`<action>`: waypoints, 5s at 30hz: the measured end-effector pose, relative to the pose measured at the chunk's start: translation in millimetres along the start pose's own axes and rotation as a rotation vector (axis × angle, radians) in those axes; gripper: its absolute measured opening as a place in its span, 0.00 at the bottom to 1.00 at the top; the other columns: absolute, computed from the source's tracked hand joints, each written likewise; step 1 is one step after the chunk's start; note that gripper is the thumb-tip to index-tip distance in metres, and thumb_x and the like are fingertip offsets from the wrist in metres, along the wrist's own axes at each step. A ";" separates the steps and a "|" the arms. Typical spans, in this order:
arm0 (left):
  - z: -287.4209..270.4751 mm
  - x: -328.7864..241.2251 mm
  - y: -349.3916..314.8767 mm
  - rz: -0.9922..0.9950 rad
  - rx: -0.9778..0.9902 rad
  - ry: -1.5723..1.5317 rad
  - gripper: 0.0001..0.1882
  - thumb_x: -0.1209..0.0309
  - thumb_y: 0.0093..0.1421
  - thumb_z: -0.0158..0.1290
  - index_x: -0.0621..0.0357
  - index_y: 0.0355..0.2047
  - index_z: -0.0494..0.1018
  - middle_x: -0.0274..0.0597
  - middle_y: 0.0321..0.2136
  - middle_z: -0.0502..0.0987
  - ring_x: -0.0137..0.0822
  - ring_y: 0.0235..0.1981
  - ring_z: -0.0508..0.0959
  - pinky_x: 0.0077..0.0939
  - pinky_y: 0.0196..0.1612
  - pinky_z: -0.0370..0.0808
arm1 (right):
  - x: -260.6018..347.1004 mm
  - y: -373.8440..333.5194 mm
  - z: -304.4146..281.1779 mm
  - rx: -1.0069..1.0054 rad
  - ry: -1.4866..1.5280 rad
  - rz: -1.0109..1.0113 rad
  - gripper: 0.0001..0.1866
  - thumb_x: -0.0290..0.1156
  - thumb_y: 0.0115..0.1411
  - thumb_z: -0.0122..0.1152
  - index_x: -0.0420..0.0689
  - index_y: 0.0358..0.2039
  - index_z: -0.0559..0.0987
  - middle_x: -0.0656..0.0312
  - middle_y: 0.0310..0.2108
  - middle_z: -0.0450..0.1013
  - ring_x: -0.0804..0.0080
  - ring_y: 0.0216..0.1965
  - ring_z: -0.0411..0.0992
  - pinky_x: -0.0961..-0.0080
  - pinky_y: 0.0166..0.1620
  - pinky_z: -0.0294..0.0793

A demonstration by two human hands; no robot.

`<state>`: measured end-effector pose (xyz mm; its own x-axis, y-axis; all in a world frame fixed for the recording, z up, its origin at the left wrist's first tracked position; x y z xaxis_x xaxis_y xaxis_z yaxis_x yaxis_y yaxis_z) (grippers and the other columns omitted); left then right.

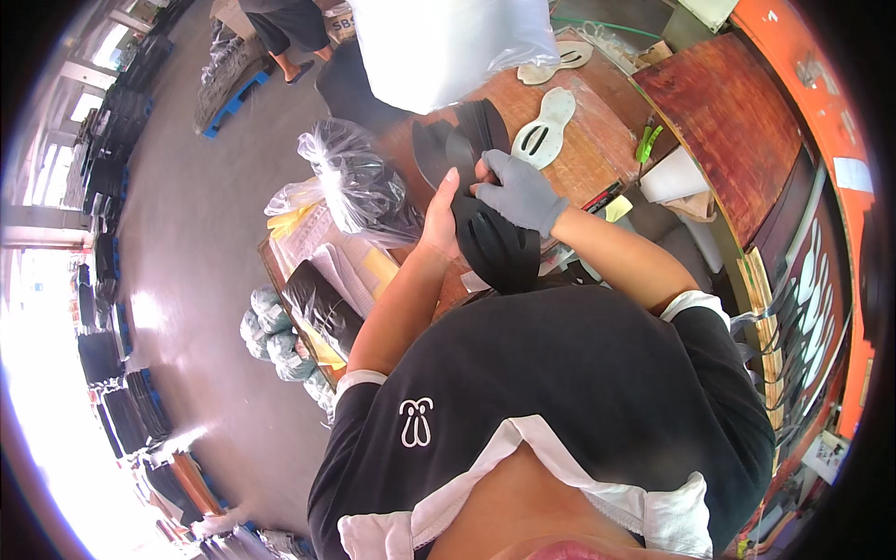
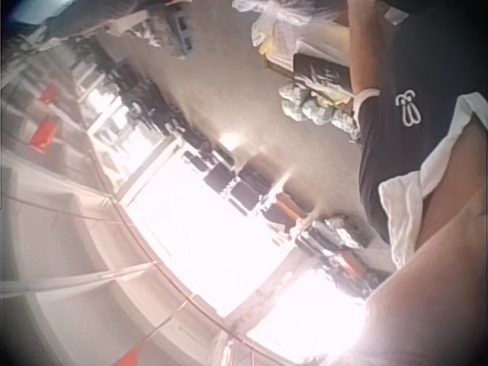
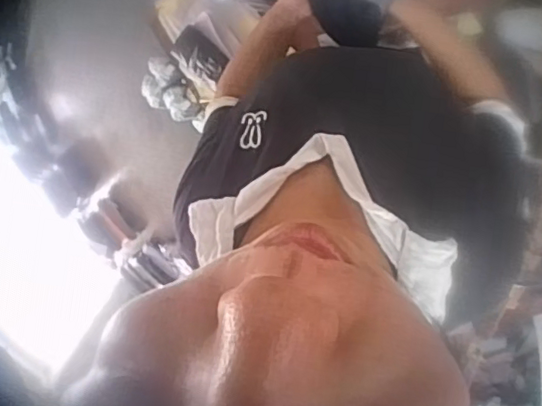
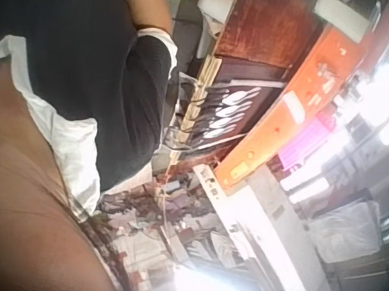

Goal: The person gathers black shoe insole parts on a wooden table, aligns them into a neat stack, and places the stack into a clear plastic bag. They then seal the bag and set it aside on the table.

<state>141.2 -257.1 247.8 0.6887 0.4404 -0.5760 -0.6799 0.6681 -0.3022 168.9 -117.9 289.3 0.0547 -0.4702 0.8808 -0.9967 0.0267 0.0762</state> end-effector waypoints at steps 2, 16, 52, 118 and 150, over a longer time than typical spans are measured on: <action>-10.3 1.1 2.7 0.003 -0.022 0.054 0.29 0.49 0.62 0.45 0.60 0.52 0.64 0.43 0.41 0.74 0.40 0.43 0.75 0.36 0.50 0.71 | 2.8 0.9 2.3 0.015 -0.011 -0.050 0.09 0.31 0.53 0.58 0.43 0.32 0.70 0.56 0.25 0.72 0.57 0.29 0.72 0.66 0.33 0.69; -41.7 1.8 18.4 0.018 0.132 -0.042 0.30 0.50 0.59 0.49 0.58 0.54 0.63 0.46 0.47 0.73 0.43 0.49 0.73 0.38 0.54 0.69 | -9.6 20.8 23.0 -0.063 0.116 -0.147 0.21 0.30 0.55 0.56 0.38 0.48 0.69 0.48 0.34 0.75 0.51 0.37 0.74 0.63 0.40 0.72; -31.4 12.8 25.2 -0.007 -0.028 0.202 0.26 0.59 0.56 0.51 0.67 0.50 0.67 0.49 0.45 0.74 0.42 0.46 0.75 0.37 0.51 0.71 | -11.4 50.5 -6.7 0.115 -0.018 0.108 0.15 0.38 0.58 0.53 0.37 0.27 0.76 0.50 0.25 0.71 0.60 0.28 0.68 0.67 0.36 0.68; -30.7 -14.9 31.0 -0.016 -0.031 0.028 0.16 0.64 0.59 0.52 0.63 0.42 0.71 0.49 0.37 0.77 0.45 0.40 0.77 0.40 0.47 0.74 | -26.7 -50.5 4.0 0.020 0.575 0.403 0.35 0.45 0.49 0.66 0.32 0.50 0.69 0.55 0.41 0.72 0.72 0.43 0.71 0.75 0.46 0.70; 53.0 -67.3 -60.5 0.613 0.444 0.269 0.30 0.66 0.54 0.58 0.65 0.54 0.61 0.46 0.48 0.70 0.43 0.46 0.74 0.38 0.50 0.73 | 57.5 -63.2 -45.1 0.124 0.342 -0.014 0.44 0.40 0.43 0.69 0.32 0.57 0.60 0.50 0.46 0.68 0.66 0.47 0.69 0.71 0.51 0.68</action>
<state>149.2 -295.4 345.1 0.1018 0.6844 -0.7220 -0.7148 0.5551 0.4254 237.7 -106.8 356.3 0.0637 -0.1468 0.9871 -0.9942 -0.0948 0.0501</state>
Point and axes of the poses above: each hand's wrist, its own y-axis towards the middle knuckle, its own z-axis out of the palm, x = y × z, the point moved 2 cm from there along y, towards the middle knuckle
